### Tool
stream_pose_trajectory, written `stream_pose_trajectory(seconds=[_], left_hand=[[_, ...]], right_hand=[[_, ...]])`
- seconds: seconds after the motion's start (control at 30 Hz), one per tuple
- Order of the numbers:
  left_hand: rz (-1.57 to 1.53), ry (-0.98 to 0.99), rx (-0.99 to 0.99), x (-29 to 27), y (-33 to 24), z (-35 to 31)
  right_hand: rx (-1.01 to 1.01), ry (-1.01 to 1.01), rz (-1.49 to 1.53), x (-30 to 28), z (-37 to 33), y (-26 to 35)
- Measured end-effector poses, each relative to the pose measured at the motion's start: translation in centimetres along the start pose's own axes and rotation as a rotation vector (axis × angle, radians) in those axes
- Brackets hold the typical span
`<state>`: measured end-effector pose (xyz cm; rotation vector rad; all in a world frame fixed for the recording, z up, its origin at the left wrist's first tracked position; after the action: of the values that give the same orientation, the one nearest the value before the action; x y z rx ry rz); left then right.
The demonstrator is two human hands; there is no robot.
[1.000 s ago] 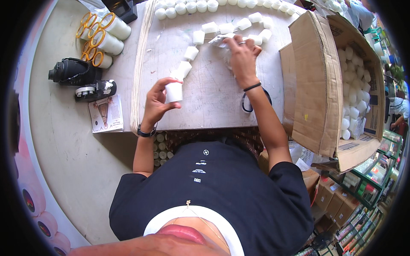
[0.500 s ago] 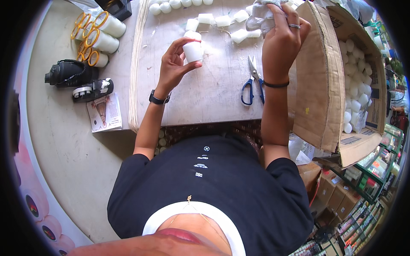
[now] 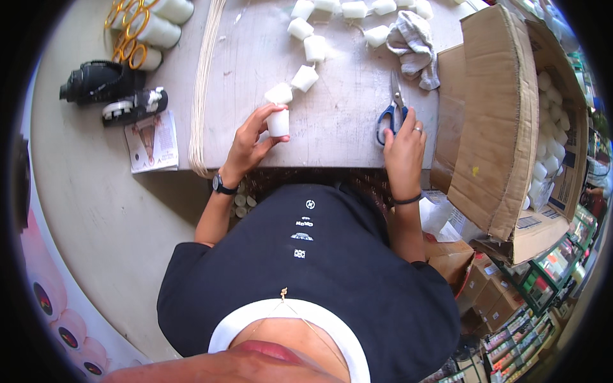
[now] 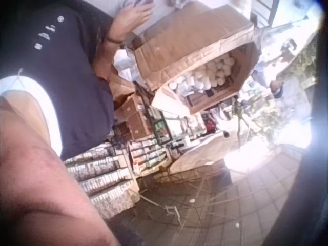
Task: The person assembles small white cylindrical candles by inserting wicks and trimming excess wick with scissors. They then wipe the candles with a cloth and place them into a cardboard box.
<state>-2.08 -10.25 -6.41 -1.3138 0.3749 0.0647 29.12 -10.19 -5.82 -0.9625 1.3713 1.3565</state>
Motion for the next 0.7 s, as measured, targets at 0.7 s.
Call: stream_pose_trajectory(seconds=[0.7], left_hand=[[0.107,0.270,-0.137,-2.9,0.2,-4.8]], right_hand=[[-0.006,1.362,0.994,1.2,-0.8,7.7]])
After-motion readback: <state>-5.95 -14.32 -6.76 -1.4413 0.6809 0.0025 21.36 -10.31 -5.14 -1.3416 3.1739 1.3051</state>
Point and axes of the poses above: each hand's wrist, its own z-axis towards the middle knuckle, its own x-axis out of the palm, y = z × x, the point moved 4 cm from there along z, towards the middle knuckle, and after that the axes turned 3 degrees about -y, right-handed, at the moved point
